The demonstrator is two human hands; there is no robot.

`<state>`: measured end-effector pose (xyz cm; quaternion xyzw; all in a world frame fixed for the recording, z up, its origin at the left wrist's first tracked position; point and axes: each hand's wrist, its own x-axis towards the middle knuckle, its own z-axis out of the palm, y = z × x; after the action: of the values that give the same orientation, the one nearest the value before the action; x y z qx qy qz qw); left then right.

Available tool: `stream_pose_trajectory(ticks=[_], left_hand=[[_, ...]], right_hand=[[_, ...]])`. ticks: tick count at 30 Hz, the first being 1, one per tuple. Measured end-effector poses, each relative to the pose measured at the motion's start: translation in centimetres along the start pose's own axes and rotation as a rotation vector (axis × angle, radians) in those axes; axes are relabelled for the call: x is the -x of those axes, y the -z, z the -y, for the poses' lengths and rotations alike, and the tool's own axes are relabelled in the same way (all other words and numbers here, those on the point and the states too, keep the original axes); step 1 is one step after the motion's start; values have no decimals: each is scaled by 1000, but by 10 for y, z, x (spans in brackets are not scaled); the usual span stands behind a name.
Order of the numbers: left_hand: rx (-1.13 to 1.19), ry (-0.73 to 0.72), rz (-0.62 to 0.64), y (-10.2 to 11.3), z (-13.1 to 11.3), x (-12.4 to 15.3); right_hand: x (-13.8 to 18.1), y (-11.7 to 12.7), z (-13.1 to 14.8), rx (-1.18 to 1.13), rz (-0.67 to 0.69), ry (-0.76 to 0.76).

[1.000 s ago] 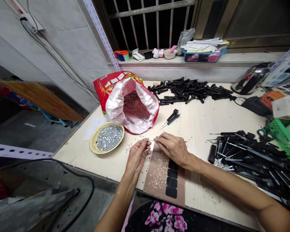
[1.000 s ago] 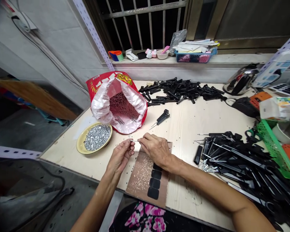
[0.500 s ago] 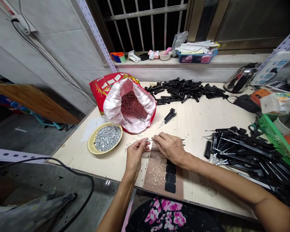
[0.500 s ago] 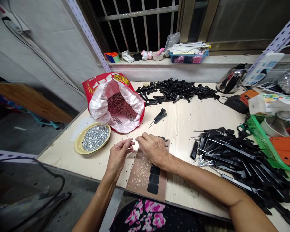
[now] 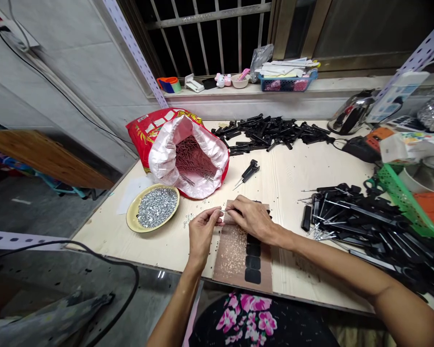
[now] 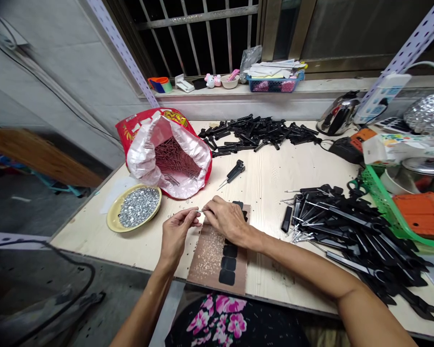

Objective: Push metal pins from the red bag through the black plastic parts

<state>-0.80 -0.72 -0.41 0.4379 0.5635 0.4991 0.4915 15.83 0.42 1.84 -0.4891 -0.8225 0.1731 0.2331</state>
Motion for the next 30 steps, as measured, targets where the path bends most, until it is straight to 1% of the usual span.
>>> stream_pose_trajectory(ticks=[3, 6, 8, 11, 13, 16, 18, 19, 20, 22, 24, 25, 27, 28, 30], left_hand=[[70, 50, 55, 1, 3, -2], [26, 37, 69, 1, 5, -4], [12, 50, 90, 1, 7, -4], [49, 100, 135, 0, 9, -6], [74, 134, 138, -1, 10, -8], [109, 221, 140, -2, 8, -10], [108, 258, 154, -2, 6, -9], [89, 254, 156, -2, 5, -7], [56, 233, 152, -3, 5, -6], [-46, 156, 122, -5, 5, -2], [-143, 73, 92, -6, 5, 1], [-162, 54, 94, -7, 5, 1], [-116, 91, 126, -6, 6, 0], [-54, 144, 152, -6, 6, 0], [81, 273, 206, -4, 6, 0]], right_hand=[[-1, 0, -4, -17, 16, -18], [-1, -1, -7, -47, 49, -13], [1, -1, -8, 23, 23, 16], [5, -3, -9, 174, -54, 64], [7, -5, -9, 274, -104, 118], [9, -9, -12, 426, -164, 268], [10, -10, -14, 481, -188, 346], [10, -10, -15, 490, -193, 366], [11, -10, -16, 484, -191, 373], [12, -10, -17, 419, -165, 329], [13, -10, -18, 297, -101, 223], [14, -11, -19, 235, -66, 169], [15, -12, -21, 166, -23, 116], [16, -12, -21, 178, -34, 130], [19, -13, -20, 275, -119, 230]])
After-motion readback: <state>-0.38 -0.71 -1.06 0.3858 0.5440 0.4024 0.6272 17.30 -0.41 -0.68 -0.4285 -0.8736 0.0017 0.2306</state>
